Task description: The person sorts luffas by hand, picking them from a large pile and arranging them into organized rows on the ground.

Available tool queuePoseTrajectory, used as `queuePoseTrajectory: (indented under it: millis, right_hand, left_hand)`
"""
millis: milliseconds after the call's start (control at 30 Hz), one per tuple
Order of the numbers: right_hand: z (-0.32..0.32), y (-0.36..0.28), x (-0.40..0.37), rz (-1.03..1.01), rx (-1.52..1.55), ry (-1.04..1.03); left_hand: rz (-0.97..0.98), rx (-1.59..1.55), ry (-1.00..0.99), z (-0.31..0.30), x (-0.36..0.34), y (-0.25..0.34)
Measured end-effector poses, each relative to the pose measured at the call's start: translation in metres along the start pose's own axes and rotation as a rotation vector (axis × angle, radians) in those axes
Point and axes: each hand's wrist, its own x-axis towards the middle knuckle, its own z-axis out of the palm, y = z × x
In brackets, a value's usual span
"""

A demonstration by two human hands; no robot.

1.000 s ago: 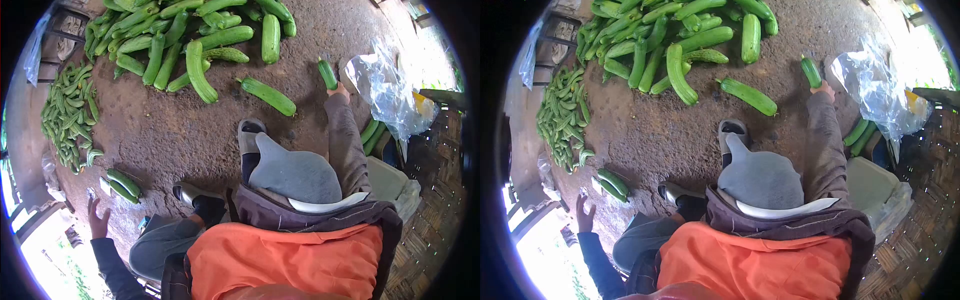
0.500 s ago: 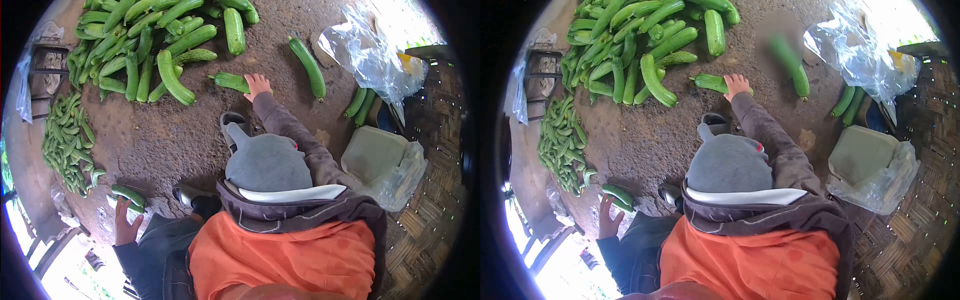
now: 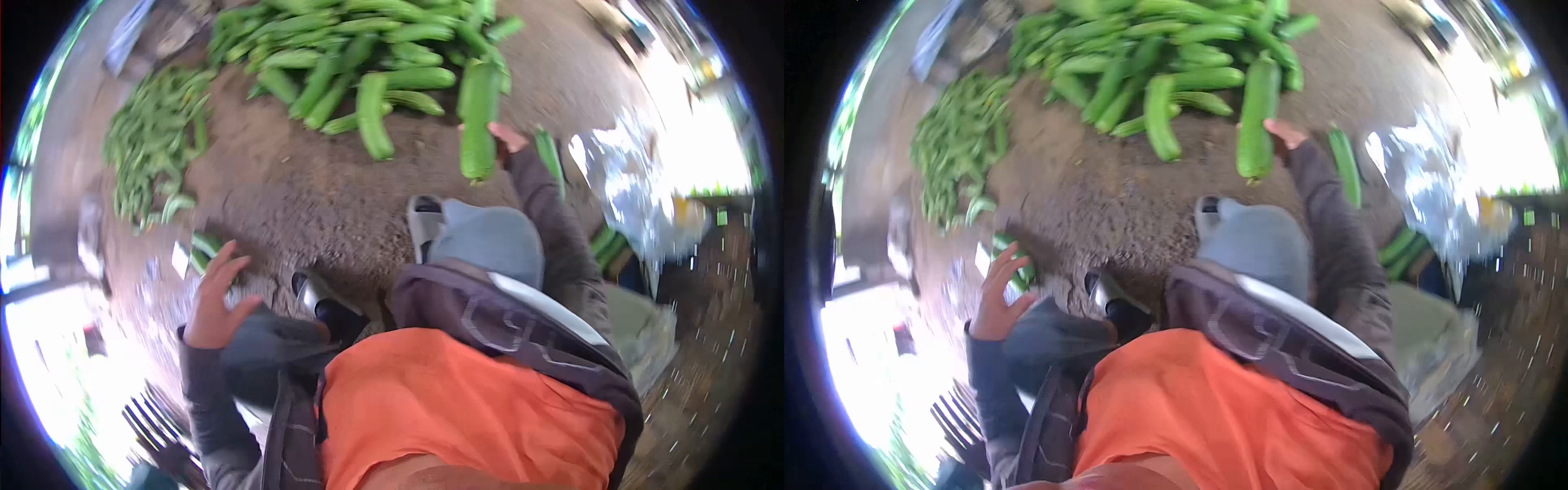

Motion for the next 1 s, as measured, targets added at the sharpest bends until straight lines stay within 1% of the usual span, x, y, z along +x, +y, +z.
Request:
queuePoseTrajectory:
  millis: [33, 67, 100, 167, 233, 267, 300, 333, 367, 400, 433, 500, 533, 567, 600, 633, 700, 800, 833, 867, 900, 933, 1000]
  right_hand:
    - [-0.004, -0.015, 0.022, 0.074, -0.074, 0.024]
    - [0.005, -0.035, 0.046, 0.066, -0.139, 0.041]
    - [0.025, -0.059, 0.074, 0.203, -0.286, 0.083]
    - [0.120, -0.100, 0.114, 0.294, -0.490, -0.067]
    - [0.176, -0.084, 0.173, 0.408, -0.760, 0.000]
    - [0.210, -0.070, 0.200, 0.489, -0.939, -0.135]
    - [0.246, -0.043, 0.217, 0.501, -0.963, -0.202]
    - [0.260, 0.001, 0.246, 0.571, -0.979, -0.301]
    - [0.296, 0.045, 0.254, 0.511, -0.994, -0.338]
    - [0.297, 0.115, 0.284, 0.456, -0.995, -0.374]
    - [0.335, 0.157, 0.288, 0.501, -0.871, -0.392]
    - [0.382, 0.256, 0.312, 0.432, -0.927, -0.353]
    - [0.408, 0.290, 0.320, 0.457, -1.021, -0.309]
    - [0.403, 0.365, 0.350, 0.424, -0.987, -0.352]
    - [0.435, 0.362, 0.339, 0.416, -1.024, -0.295]
    - [0.453, 0.368, 0.336, 0.464, -0.947, -0.293]
    - [0.465, 0.407, 0.347, 0.483, -1.037, -0.266]
    - [0.484, 0.423, 0.349, 0.400, -1.245, -0.211]
    - [0.486, 0.430, 0.351, 0.355, -1.288, -0.216]
    - [0.489, 0.436, 0.350, 0.274, -1.312, -0.170]
    - [0.487, 0.451, 0.349, 0.152, -1.256, -0.110]
    - [0.491, 0.431, 0.346, 0.224, -1.202, -0.156]
    - [0.471, 0.446, 0.344, 0.078, -0.999, -0.110]
  left_hand:
    - [0.042, -0.059, 0.003, -0.002, -0.006, 0.019]
    - [0.112, -0.122, -0.078, -0.002, -0.013, 0.032]
    - [0.174, -0.192, -0.151, 0.000, -0.021, 0.040]
    - [0.277, -0.420, -0.206, 0.026, -0.036, 0.030]
    - [0.217, -0.317, -0.248, 0.042, -0.045, 0.015]
    - [0.159, -0.257, -0.153, 0.039, -0.049, 0.012]
    - [0.111, -0.196, -0.078, 0.030, -0.053, 0.011]
    - [0.069, -0.131, -0.009, 0.025, -0.057, 0.009]
    - [0.073, -0.147, 0.016, 0.021, -0.060, 0.005]
    - [0.080, -0.156, 0.045, 0.019, -0.061, 0.002]
    - [0.086, -0.161, 0.068, 0.016, -0.061, -0.002]
    - [0.054, -0.179, 0.034, 0.016, -0.067, -0.016]
    - [0.030, -0.208, 0.014, 0.015, -0.070, -0.026]
    - [0.003, -0.241, -0.011, 0.013, -0.072, -0.036]
    - [-0.024, -0.266, -0.014, 0.007, -0.072, -0.048]
    - [-0.064, -0.283, -0.018, 0.001, -0.071, -0.057]
    - [-0.141, -0.316, -0.019, -0.006, -0.066, -0.070]
    - [-0.045, -0.354, -0.072, -0.001, -0.062, -0.084]
    - [-0.051, -0.361, -0.096, -0.002, -0.060, -0.087]
    - [-0.042, -0.366, -0.119, -0.006, -0.058, -0.089]
    - [-0.015, -0.374, -0.144, -0.010, -0.055, -0.090]
    - [-0.075, -0.400, -0.093, -0.013, -0.051, -0.090]
    - [-0.078, -0.375, -0.118, -0.015, -0.050, -0.089]
